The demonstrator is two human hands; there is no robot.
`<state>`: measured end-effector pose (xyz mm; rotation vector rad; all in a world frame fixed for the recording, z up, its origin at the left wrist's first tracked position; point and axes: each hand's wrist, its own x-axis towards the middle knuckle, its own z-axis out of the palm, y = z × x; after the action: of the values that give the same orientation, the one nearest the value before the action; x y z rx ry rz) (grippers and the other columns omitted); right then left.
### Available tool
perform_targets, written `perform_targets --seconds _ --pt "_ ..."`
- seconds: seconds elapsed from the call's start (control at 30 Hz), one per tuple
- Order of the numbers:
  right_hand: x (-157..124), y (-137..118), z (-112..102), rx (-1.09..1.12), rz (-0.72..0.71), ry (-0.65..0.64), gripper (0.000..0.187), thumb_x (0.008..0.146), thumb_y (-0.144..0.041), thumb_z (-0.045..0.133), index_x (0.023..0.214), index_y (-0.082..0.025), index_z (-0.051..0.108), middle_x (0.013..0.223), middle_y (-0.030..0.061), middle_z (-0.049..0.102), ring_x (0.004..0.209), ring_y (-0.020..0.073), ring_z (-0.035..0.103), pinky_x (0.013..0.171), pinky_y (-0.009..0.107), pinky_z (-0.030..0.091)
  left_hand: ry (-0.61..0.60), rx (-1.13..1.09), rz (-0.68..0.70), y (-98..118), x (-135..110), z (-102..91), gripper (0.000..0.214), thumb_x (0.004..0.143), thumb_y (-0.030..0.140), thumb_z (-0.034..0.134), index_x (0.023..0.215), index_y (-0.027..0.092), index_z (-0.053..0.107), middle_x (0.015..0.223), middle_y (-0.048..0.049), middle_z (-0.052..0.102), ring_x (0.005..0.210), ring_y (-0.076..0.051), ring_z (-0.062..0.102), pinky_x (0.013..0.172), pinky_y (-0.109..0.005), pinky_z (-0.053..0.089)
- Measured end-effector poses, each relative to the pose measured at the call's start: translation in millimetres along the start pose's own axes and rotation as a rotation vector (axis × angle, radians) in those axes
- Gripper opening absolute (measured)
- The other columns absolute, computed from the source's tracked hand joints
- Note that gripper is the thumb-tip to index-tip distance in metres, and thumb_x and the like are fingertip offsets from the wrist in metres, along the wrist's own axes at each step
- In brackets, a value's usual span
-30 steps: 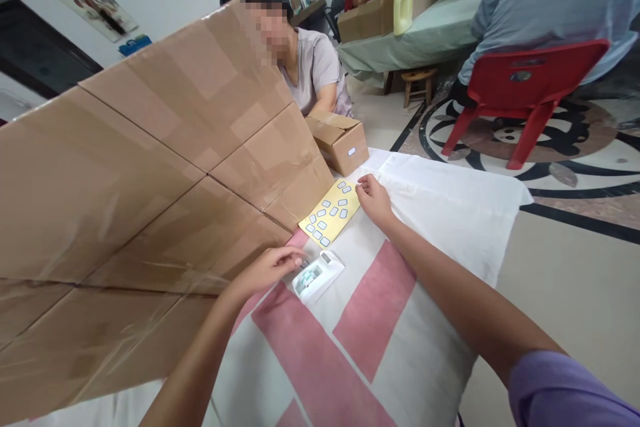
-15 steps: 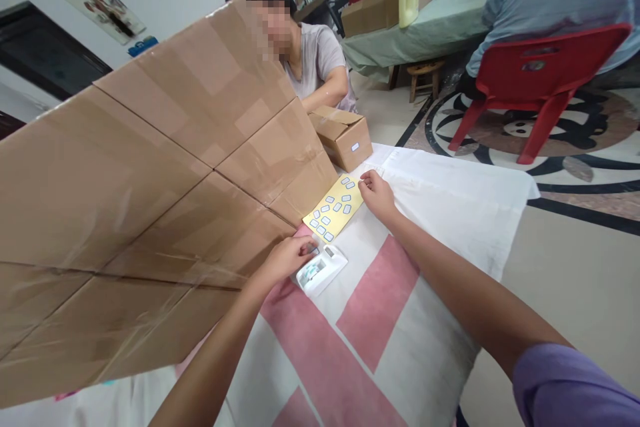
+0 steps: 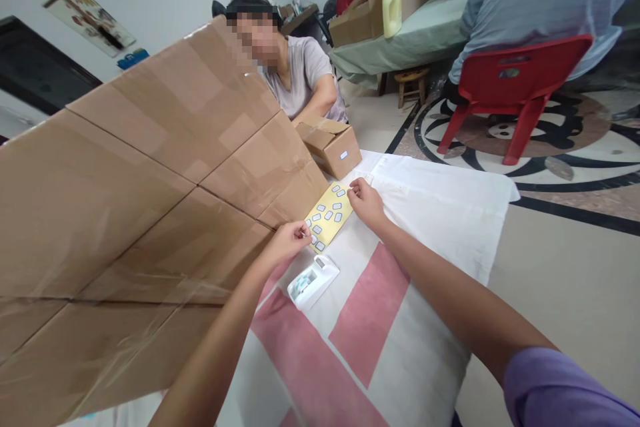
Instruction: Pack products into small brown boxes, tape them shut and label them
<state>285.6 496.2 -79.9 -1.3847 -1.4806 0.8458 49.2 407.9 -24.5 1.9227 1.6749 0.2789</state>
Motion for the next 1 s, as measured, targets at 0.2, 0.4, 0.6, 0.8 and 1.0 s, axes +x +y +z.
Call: perform_targets --seconds 0.2,0.4,0.6,0.8,1.0 --pt "0 -1 -1 -0.011 0.009 0.005 0.019 0.088 -0.030 0.048 0.103 -0.024 0.058 0.093 0.0017 0.073 0.083 0.0218 0.066 0.067 0.032 0.040 -0.056 0.168 -0.060 12 56 15.5 0.029 0.093 0.041 0.064 0.105 0.015 0.065 0.098 -0.0034 0.068 0.084 -0.015 0.065 0.077 -0.035 0.058" --pt "0 -2 -2 -0.010 0.028 -0.023 0.020 0.089 -0.032 0.048 0.105 -0.025 0.057 0.088 -0.0007 0.072 0.080 0.0203 0.065 0.065 0.030 0.037 -0.126 0.317 -0.135 21 57 3.3 0.032 0.093 0.042 0.064 0.112 0.016 0.064 0.107 -0.0055 0.068 0.092 -0.017 0.066 0.083 -0.039 0.058" --pt "-2 -3 -4 -0.022 0.021 -0.011 0.019 0.088 -0.030 0.048 0.103 -0.025 0.057 0.089 0.0003 0.071 0.081 0.0209 0.065 0.066 0.030 0.038 -0.144 0.370 -0.203 35 50 1.1 0.031 0.093 0.044 0.063 0.106 0.016 0.066 0.105 -0.0051 0.069 0.092 -0.017 0.066 0.084 -0.038 0.058" --pt "2 3 -3 0.022 -0.029 0.038 0.018 0.084 -0.034 0.048 0.096 -0.024 0.057 0.082 0.0009 0.070 0.075 0.0209 0.064 0.066 0.030 0.042 0.075 0.319 -0.174 58 6 -11.3 0.023 0.091 0.042 0.064 0.088 0.021 0.069 0.089 -0.0032 0.071 0.083 -0.016 0.065 0.079 -0.034 0.052" --pt "-6 -8 -14 0.031 -0.159 0.015 0.036 0.081 -0.053 0.047 0.057 -0.027 0.040 0.056 0.0005 0.049 0.059 0.0213 0.048 0.058 0.033 0.037 0.398 0.082 -0.283 -1 -187 -30.5 0.030 0.086 0.046 0.052 0.070 0.024 0.066 0.072 -0.0024 0.070 0.070 -0.019 0.062 0.064 -0.030 0.041"
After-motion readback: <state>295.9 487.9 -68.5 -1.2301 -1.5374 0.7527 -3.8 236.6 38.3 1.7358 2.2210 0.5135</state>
